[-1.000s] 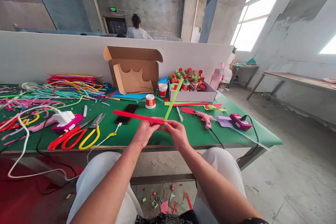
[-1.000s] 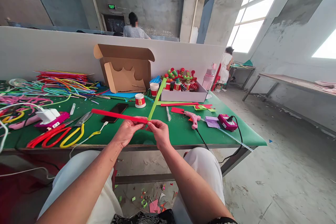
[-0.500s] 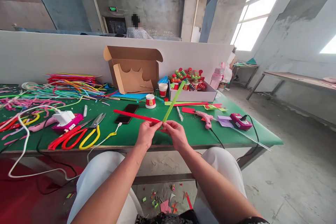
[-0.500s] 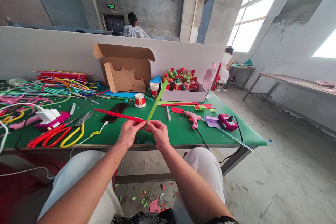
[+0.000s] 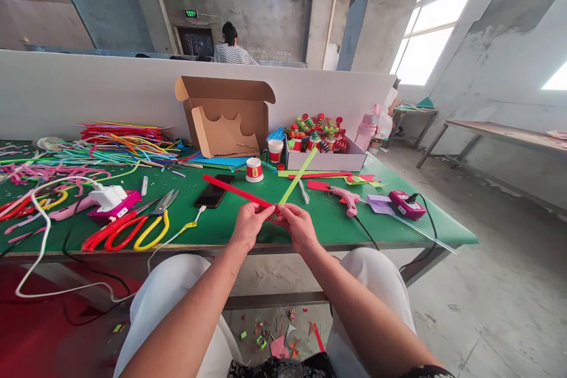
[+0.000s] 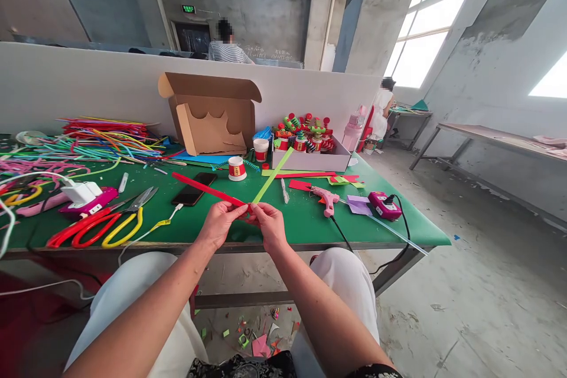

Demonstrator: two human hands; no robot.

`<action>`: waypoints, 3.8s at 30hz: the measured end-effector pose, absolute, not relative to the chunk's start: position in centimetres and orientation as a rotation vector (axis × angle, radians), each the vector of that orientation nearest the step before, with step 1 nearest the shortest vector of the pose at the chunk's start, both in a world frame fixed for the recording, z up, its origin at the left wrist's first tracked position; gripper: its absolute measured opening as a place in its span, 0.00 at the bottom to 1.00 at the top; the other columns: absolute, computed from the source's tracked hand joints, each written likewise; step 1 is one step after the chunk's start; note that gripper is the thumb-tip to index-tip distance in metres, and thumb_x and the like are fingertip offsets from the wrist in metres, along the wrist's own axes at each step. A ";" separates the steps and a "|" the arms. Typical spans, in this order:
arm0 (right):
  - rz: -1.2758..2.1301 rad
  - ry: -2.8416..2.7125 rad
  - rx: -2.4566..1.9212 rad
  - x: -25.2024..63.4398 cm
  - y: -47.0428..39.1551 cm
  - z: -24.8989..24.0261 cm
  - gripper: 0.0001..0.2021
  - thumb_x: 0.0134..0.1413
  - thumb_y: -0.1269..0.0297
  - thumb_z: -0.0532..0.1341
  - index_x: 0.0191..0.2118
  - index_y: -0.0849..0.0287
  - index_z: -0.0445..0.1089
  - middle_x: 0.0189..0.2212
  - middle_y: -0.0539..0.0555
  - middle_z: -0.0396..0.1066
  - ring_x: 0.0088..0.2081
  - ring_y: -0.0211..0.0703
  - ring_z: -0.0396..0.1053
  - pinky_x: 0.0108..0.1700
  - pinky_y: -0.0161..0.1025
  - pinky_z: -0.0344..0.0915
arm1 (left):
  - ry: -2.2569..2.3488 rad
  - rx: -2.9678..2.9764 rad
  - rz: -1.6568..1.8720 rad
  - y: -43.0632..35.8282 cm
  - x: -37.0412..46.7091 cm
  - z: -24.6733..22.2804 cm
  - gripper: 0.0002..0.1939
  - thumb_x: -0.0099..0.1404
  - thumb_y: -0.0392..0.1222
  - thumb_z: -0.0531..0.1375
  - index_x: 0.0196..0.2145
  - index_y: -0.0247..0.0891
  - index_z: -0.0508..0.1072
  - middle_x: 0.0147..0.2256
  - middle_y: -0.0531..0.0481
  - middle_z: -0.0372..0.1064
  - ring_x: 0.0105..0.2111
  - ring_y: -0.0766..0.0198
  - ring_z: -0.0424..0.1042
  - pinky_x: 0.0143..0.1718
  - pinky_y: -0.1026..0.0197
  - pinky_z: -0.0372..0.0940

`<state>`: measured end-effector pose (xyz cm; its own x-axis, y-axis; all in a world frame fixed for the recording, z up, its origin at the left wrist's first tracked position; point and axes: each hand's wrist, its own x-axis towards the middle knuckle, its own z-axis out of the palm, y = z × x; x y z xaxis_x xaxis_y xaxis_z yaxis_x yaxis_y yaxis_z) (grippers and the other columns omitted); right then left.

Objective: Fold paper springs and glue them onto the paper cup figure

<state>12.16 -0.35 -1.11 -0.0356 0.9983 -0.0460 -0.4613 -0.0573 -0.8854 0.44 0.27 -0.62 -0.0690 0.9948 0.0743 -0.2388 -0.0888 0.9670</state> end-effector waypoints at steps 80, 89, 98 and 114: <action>1.296 -0.879 -0.857 11.9 0.2 -2.2 0.11 0.35 0.57 0.71 0.25 0.59 0.76 0.21 0.51 0.74 0.25 0.39 0.68 0.35 0.39 0.66 | 1.022 0.917 1.431 0.0 1.5 -1.4 0.19 0.37 0.50 0.72 0.23 0.35 0.75 0.22 0.51 0.70 0.22 0.69 0.62 0.26 0.64 0.56; 1.203 -0.825 -0.967 12.6 0.5 -1.2 0.14 0.30 0.55 0.73 0.19 0.60 0.74 0.17 0.48 0.70 0.23 0.35 0.63 0.31 0.36 0.63 | 1.040 0.945 1.414 0.1 0.9 -0.7 0.18 0.37 0.50 0.71 0.22 0.35 0.73 0.20 0.53 0.68 0.20 0.71 0.60 0.24 0.65 0.56; 1.044 -0.740 -0.883 18.0 2.8 1.2 0.18 0.27 0.51 0.74 0.21 0.60 0.74 0.16 0.47 0.67 0.21 0.34 0.63 0.29 0.37 0.64 | 1.053 0.957 1.386 0.9 -1.7 0.4 0.19 0.34 0.48 0.73 0.22 0.34 0.75 0.20 0.51 0.69 0.19 0.72 0.61 0.22 0.66 0.56; 0.886 -0.506 -0.774 22.0 4.4 1.1 0.15 0.30 0.56 0.74 0.24 0.59 0.73 0.19 0.45 0.68 0.20 0.30 0.63 0.27 0.33 0.66 | 0.932 0.944 1.371 1.0 -3.7 1.5 0.16 0.38 0.44 0.73 0.24 0.33 0.75 0.22 0.50 0.71 0.20 0.72 0.64 0.21 0.67 0.59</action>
